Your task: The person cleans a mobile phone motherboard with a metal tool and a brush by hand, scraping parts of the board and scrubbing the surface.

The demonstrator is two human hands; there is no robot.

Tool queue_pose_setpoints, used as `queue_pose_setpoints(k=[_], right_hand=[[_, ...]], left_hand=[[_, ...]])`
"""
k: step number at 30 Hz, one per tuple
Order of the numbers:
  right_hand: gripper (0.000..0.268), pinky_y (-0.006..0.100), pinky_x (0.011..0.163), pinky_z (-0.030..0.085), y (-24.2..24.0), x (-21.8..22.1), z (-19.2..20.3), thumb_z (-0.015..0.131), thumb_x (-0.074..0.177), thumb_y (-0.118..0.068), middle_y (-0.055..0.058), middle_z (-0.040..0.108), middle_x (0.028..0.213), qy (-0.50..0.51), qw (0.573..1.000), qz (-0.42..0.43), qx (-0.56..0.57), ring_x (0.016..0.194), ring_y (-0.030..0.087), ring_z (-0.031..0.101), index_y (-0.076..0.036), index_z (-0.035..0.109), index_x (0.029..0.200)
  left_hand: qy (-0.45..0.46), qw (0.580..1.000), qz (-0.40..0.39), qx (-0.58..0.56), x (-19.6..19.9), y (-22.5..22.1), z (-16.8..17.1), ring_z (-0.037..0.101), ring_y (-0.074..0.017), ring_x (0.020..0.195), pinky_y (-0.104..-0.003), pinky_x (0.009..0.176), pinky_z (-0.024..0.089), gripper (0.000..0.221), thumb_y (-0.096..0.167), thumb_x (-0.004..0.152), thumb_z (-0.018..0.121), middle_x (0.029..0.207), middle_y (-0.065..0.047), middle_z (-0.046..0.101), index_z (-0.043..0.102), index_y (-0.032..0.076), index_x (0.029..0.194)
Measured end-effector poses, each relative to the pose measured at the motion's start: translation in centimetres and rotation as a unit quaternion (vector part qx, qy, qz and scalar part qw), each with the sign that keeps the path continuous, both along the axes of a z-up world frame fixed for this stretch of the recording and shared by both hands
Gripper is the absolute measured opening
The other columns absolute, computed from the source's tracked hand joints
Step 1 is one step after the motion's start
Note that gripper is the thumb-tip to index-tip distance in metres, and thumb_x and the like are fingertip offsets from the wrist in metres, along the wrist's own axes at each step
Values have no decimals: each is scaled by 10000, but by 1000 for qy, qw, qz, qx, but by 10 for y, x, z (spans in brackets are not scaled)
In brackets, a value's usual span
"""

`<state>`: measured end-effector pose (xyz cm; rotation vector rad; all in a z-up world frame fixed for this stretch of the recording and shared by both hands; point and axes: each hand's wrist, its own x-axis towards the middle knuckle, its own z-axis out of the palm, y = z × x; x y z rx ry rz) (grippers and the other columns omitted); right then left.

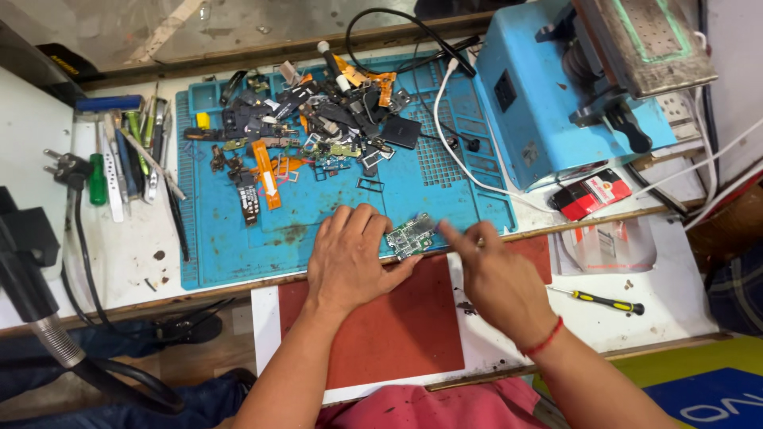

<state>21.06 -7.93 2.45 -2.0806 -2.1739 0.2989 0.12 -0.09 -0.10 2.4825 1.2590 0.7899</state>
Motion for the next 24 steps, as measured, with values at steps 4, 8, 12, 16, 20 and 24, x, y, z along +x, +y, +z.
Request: queue_pose_setpoints(k=[4, 8, 12, 16, 20, 24], right_hand=[[606, 457, 483, 549, -9, -5, -4, 562, 809, -36, 106, 607, 1044, 11, 995, 75, 59, 578, 325, 659, -180, 602, 1396], [572, 464, 508, 548, 1, 2, -7, 550, 860, -41, 86, 606, 1038, 6, 999, 16, 33, 579, 338, 650, -211, 606, 1402], [569, 456, 503, 552, -4, -3, -2, 544, 850, -32, 94, 599, 1031, 54, 994, 94, 29, 615, 313, 675, -196, 613, 1391], [564, 459, 496, 550, 5, 5, 1, 534, 883, -64, 97, 601, 1053, -8, 999, 35, -6, 594, 341, 658, -218, 571, 1424], [636, 460, 488, 558, -1, -5, -6, 527, 864, -48, 84, 607, 1067, -2, 998, 66, -5, 607, 322, 675, -268, 554, 1460], [594, 474, 541, 560, 6, 9, -14, 515, 895, -44, 107, 598, 1067, -17, 1000, 9, 1, 640, 356, 670, -214, 526, 1464]], left_hand=[[1, 1000, -5, 2, -1, 1, 2, 563, -283, 929, -438, 798, 464, 475, 480, 676, 849, 954, -56, 599, 697, 103, 921], [2, 1000, -8, 7, 0, 2, -1, 561, -279, 917, -439, 800, 462, 479, 481, 679, 851, 944, -54, 597, 691, 95, 913], [3, 1000, -9, -5, 0, 0, 0, 562, -276, 930, -432, 802, 464, 472, 464, 663, 849, 956, -50, 598, 699, 108, 934], [8, 1000, -12, 4, 0, 1, -1, 557, -275, 919, -439, 795, 458, 479, 476, 673, 856, 948, -52, 595, 696, 103, 928], [7, 1000, -10, 1, -1, 3, 0, 560, -275, 921, -436, 798, 463, 471, 460, 656, 850, 952, -53, 598, 699, 107, 929], [-2, 1000, -12, 7, -2, 2, 0, 558, -279, 911, -438, 795, 461, 479, 481, 688, 854, 945, -58, 595, 688, 92, 913]])
